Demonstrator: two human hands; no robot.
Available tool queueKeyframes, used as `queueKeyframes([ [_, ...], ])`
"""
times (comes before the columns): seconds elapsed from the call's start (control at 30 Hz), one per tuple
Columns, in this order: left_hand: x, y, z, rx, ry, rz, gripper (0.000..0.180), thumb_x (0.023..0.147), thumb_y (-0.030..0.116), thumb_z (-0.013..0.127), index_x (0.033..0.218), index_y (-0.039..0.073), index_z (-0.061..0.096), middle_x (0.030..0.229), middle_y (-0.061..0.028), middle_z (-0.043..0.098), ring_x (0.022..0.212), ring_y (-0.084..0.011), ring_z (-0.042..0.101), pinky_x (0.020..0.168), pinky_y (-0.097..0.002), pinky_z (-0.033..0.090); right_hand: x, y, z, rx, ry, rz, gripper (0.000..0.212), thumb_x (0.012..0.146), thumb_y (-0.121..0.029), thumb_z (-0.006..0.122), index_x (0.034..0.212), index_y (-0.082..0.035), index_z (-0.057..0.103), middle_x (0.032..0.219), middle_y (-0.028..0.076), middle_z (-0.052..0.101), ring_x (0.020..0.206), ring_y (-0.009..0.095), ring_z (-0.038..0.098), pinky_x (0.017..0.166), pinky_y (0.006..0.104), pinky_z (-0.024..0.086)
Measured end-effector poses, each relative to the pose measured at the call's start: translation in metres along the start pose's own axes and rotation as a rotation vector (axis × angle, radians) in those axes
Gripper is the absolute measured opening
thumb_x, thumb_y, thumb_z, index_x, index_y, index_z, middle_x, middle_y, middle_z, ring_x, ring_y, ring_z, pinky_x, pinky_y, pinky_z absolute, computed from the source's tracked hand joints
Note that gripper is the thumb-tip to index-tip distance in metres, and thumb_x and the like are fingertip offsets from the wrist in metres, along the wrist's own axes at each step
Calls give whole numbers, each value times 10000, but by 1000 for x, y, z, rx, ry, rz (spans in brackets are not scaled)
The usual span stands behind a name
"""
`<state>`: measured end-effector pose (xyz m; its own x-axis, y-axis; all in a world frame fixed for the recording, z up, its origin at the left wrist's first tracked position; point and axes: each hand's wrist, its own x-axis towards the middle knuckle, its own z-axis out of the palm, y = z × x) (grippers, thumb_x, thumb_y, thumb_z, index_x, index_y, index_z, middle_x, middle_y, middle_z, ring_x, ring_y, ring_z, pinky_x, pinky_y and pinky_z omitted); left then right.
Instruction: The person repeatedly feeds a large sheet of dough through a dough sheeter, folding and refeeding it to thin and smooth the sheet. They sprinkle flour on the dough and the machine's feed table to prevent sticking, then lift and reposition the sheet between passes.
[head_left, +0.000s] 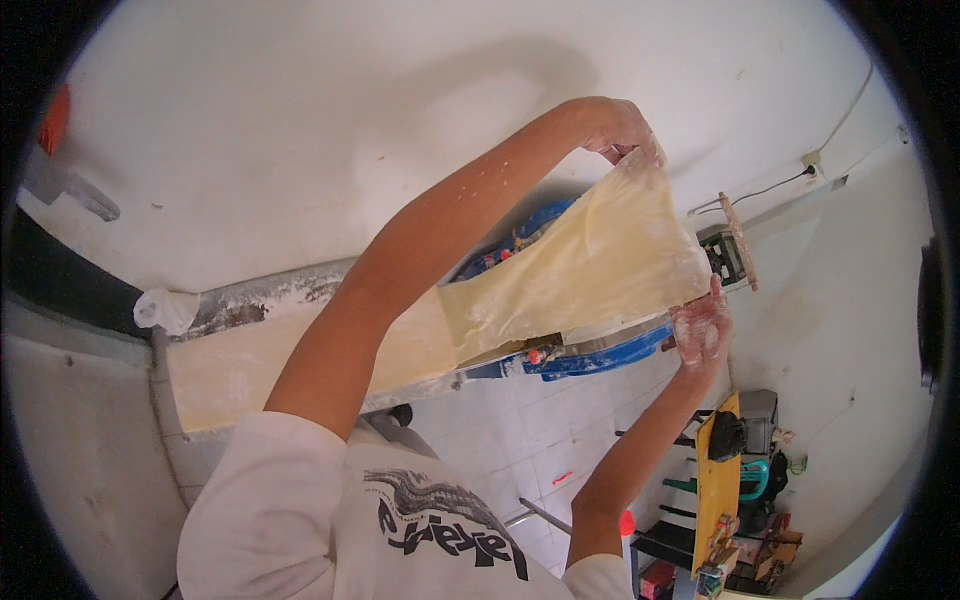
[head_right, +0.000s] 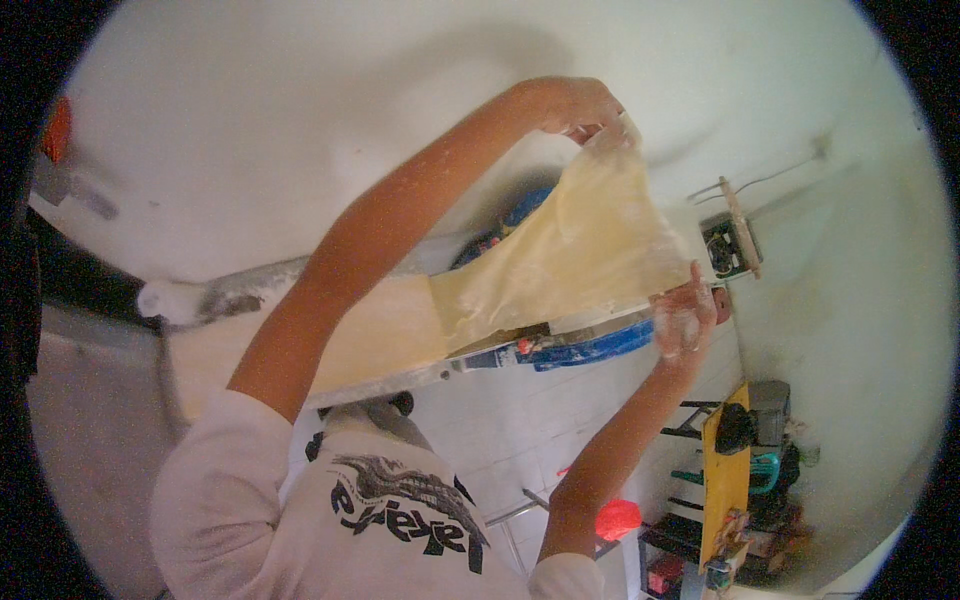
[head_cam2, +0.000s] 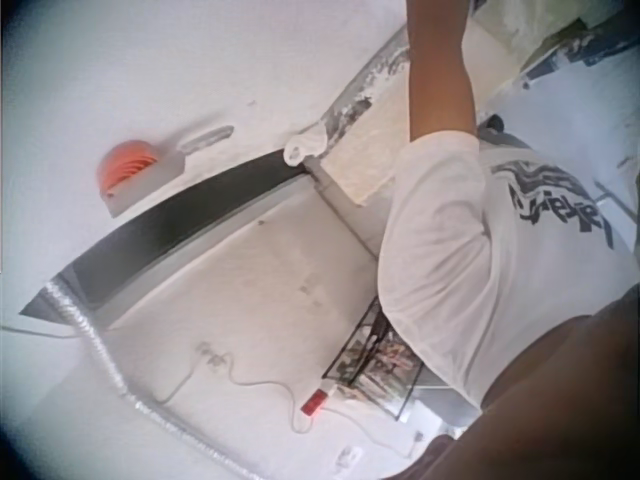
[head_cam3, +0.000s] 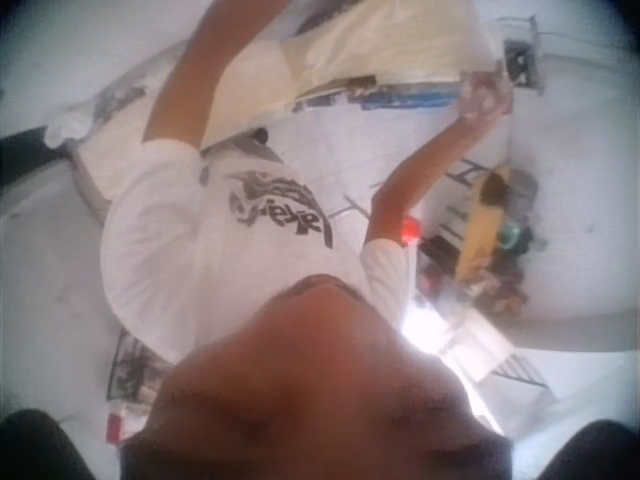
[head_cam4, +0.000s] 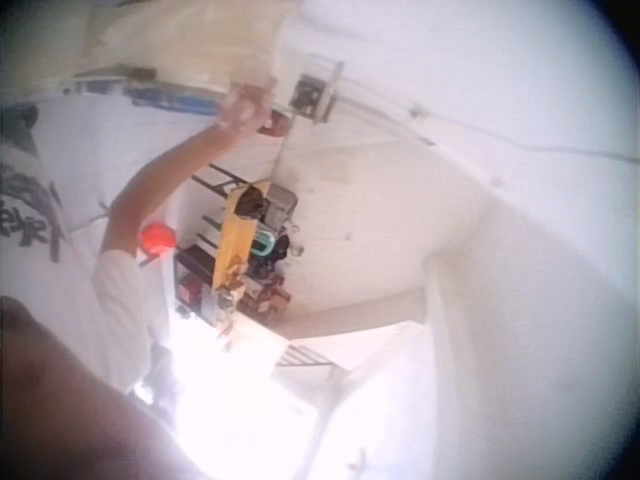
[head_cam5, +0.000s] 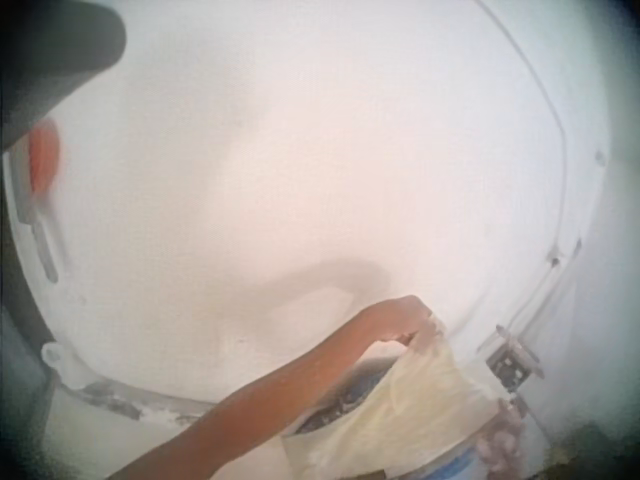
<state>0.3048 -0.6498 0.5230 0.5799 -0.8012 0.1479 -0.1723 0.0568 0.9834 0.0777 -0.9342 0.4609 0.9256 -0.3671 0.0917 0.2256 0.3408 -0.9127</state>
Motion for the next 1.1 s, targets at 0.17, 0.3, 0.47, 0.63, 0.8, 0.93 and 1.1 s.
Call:
queueKeyframes([
  [0.17, -5, 24, -6, -26, 36, 71, 410, 860, 263, 791, 1174, 7, 735, 1137, -107, 735, 1027, -206, 692, 921, -363, 575, 6, -36, 31, -25, -49, -15, 632, 950, -313, 639, 1440, 52, 472, 1330, 174, 600, 1236, 266, 574, 1061, 437, 469],
  [0.3, 8, 40, -12, -68, 81, 124, 408, 858, 259, 792, 1172, 5, 734, 1139, -111, 734, 1032, -207, 691, 925, -365, 575, 18, -67, 31, -16, -52, -5, 637, 976, -310, 630, 1471, 43, 440, 1402, 204, 554, 1293, 299, 543, 1089, 460, 454],
  [0.47, 24, 56, -18, -121, 135, 151, 383, 841, 232, 810, 1135, -3, 734, 1134, -127, 729, 1058, -235, 687, 959, -382, 572, 23, -87, 43, -84, -102, -101, 658, 982, -260, 612, 1522, 39, 385, 1417, 225, 529, 1284, 311, 536, 1079, 450, 456],
  [0.63, 43, 78, -13, -167, 156, 159, 385, 817, 180, 827, 1133, -16, 726, 1157, -145, 721, 1050, -271, 696, 937, -394, 580, 30, -107, 44, -154, -106, -155, 694, 974, -225, 583, 1550, 68, 329, 1396, 224, 537, 1264, 311, 540, 1060, 450, 456],
  [0.8, 72, 104, -10, -221, 205, 158, 399, 781, 101, 850, 1124, -49, 711, 1182, -166, 709, 1040, -295, 702, 892, -396, 592, 41, -131, 47, -174, -135, -163, 671, 962, -176, 596, 1524, 98, 352, 1349, 197, 574, 1231, 304, 563, 1062, 420, 458],
  [0.93, 80, 115, -10, -197, 227, 200, 395, 788, 120, 845, 1127, -38, 717, 1178, -159, 712, 1036, -291, 702, 893, -393, 591, 41, -150, 61, -175, -58, -157, 582, 952, -159, 618, 1436, 124, 461, 1317, 191, 604, 1203, 279, 584, 1066, 378, 453],
  [1.1, 84, 128, -14, -127, 251, 254, 392, 797, 142, 840, 1132, -25, 724, 1174, -151, 717, 1032, -285, 703, 894, -390, 590, 37, -161, 87, -235, -62, -261, 503, 963, -183, 617, 1349, 132, 553, 1297, 191, 627, 1200, 254, 591, 1056, 377, 453],
])
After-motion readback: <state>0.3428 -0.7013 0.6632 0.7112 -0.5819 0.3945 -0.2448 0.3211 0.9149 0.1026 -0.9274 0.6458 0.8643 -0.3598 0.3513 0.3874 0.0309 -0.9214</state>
